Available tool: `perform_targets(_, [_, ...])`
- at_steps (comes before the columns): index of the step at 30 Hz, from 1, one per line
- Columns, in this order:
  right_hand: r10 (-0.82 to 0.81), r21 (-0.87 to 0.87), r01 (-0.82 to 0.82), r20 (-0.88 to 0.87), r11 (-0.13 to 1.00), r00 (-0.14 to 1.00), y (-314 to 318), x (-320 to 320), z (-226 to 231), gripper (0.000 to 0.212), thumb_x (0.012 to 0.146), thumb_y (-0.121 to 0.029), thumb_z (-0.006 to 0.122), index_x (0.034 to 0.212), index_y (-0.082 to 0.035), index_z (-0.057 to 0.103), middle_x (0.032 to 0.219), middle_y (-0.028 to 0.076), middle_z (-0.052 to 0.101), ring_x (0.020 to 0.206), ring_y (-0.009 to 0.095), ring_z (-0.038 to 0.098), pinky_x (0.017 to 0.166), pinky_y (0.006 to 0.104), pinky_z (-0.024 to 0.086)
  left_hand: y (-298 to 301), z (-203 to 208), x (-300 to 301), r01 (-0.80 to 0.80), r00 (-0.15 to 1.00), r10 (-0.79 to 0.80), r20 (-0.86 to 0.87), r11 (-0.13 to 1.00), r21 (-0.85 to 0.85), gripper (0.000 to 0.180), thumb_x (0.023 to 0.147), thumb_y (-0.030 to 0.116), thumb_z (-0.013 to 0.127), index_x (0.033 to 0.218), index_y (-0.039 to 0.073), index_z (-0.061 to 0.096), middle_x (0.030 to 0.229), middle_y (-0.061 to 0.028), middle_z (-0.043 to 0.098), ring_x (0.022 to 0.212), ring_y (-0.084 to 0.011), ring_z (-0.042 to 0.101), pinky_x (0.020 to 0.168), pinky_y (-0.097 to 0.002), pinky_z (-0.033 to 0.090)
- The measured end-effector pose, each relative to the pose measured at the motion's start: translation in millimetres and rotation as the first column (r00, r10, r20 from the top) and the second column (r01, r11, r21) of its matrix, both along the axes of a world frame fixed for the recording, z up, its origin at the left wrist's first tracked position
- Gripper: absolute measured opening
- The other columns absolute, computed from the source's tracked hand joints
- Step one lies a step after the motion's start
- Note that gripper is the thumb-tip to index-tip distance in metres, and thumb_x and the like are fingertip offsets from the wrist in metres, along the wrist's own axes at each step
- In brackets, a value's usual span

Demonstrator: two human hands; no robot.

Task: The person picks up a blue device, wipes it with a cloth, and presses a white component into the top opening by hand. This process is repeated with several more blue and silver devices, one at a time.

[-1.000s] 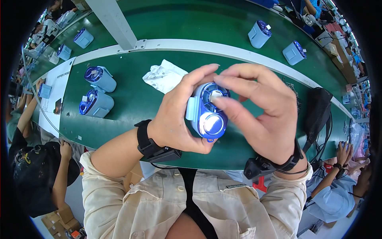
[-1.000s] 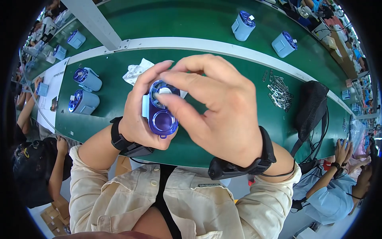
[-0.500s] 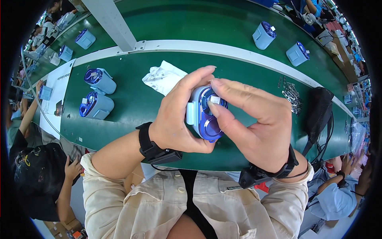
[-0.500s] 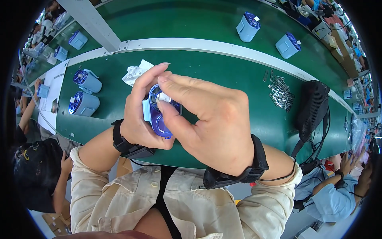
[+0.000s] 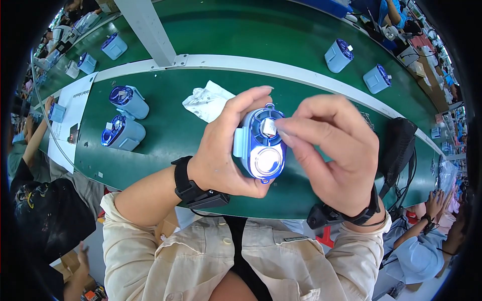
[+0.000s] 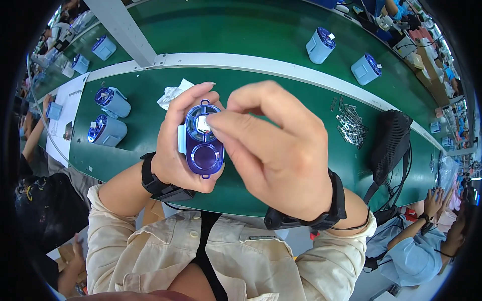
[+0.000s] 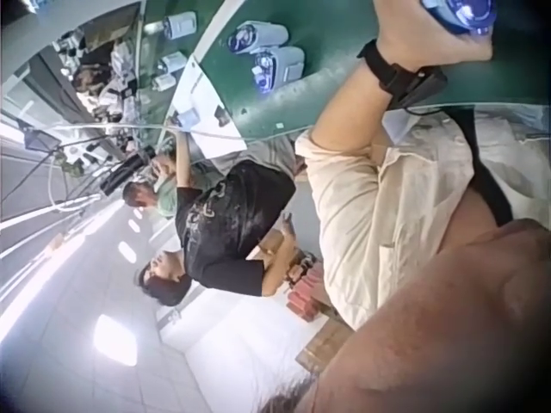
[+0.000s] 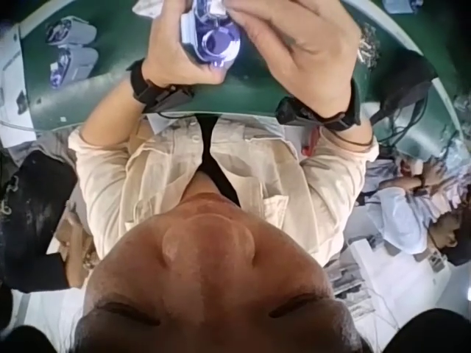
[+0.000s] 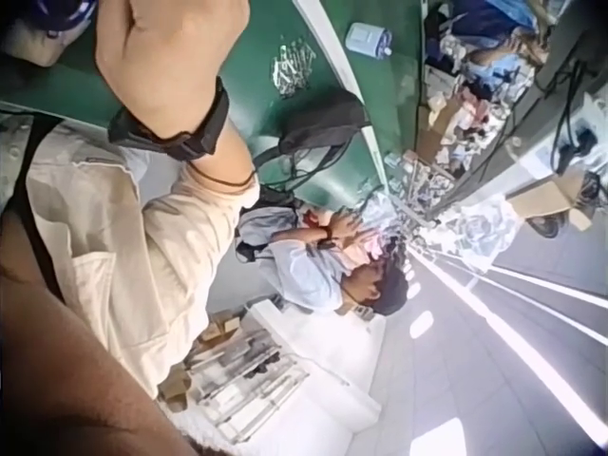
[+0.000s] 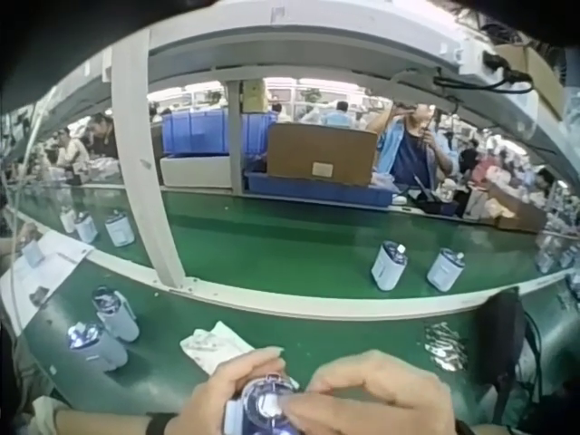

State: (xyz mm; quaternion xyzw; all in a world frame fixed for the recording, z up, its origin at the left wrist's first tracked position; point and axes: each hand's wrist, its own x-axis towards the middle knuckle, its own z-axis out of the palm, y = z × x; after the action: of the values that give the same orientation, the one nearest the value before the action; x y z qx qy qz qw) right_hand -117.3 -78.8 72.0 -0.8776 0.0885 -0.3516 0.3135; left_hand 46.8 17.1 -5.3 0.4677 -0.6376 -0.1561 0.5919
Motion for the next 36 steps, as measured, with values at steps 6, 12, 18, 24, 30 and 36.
perform_targets(6, [0.002,-0.253,-0.01,-0.035,0.967,0.999,3.8,2.5,-2.5,0.03,0.071,0.009,0.069,0.099,-0.001,0.072,0.088,0.011,0.059,0.075,0.023,0.059,0.066,0.0297,0.049,0.3,-4.3,0.3,0.017,1.0,-0.018,0.014,0.999,0.028,0.1,0.053,0.015,0.08,0.14,0.0,0.034,0.121,-0.0183,0.056,0.112,-0.0276,0.059,0.096,-0.0336,0.046])
perform_targets(12, [0.063,-0.183,-0.068,-0.035,0.981,0.997,-2.4,1.2,-4.8,0.028,0.075,0.006,0.068,0.103,0.0,0.071,0.09,0.011,0.06,0.075,0.022,0.06,0.066,0.0283,0.049,-1.2,-5.1,2.6,0.098,0.995,-0.096,-0.036,0.994,0.047,0.099,0.054,0.015,0.08,0.14,0.0,0.033,0.123,-0.0176,0.054,0.113,-0.0269,0.058,0.096,-0.0335,0.045])
perform_targets(18, [-0.092,0.074,0.09,0.023,0.993,0.995,-34.6,-0.8,-1.3,0.027,0.091,-0.006,0.061,0.118,-0.002,0.066,0.101,0.01,0.061,0.088,0.017,0.06,0.076,0.027,0.049,-1.7,-7.3,2.1,0.131,0.986,-0.133,-0.101,0.991,-0.029,0.095,0.057,0.014,0.081,0.138,0.001,0.034,0.122,-0.0154,0.052,0.114,-0.0235,0.056,0.097,-0.033,0.044])
perform_targets(24, [-0.799,-0.579,0.721,0.186,0.381,0.571,-201.3,-14.9,-42.9,0.078,0.074,-0.033,0.08,0.137,-0.002,0.046,0.127,0.02,0.055,0.117,0.033,0.052,0.095,0.0431,0.044,-19.1,-14.8,5.7,0.121,0.98,-0.145,-0.133,0.977,-0.177,0.085,0.061,0.012,0.082,0.132,0.003,0.036,0.118,-0.0135,0.052,0.109,-0.0196,0.056,0.097,-0.0323,0.044])
perform_targets(30, [-0.789,-0.153,0.779,-0.22,0.608,0.573,-260.3,-10.5,-77.3,0.106,0.063,-0.033,0.086,0.147,-0.003,0.028,0.131,0.028,0.05,0.121,0.042,0.049,0.102,0.0424,0.042,-42.5,-13.7,30.5,-0.059,0.976,0.066,-0.206,0.998,0.038,0.078,0.065,0.014,0.084,0.129,0.002,0.04,0.117,-0.0132,0.053,0.107,-0.0194,0.056,0.096,-0.0321,0.045])
perform_targets(36, [-0.783,-0.043,0.816,-0.315,0.577,0.536,-247.7,-14.3,-79.8,0.105,0.061,-0.029,0.086,0.146,-0.002,0.03,0.123,0.028,0.058,0.112,0.038,0.059,0.097,0.0378,0.046,-120.1,-12.4,78.7,-0.306,0.866,0.377,-0.327,0.919,0.248,0.074,0.072,0.02,0.083,0.131,-0.001,0.043,0.118,-0.0141,0.057,0.108,-0.0193,0.057,0.095,-0.0297,0.046])
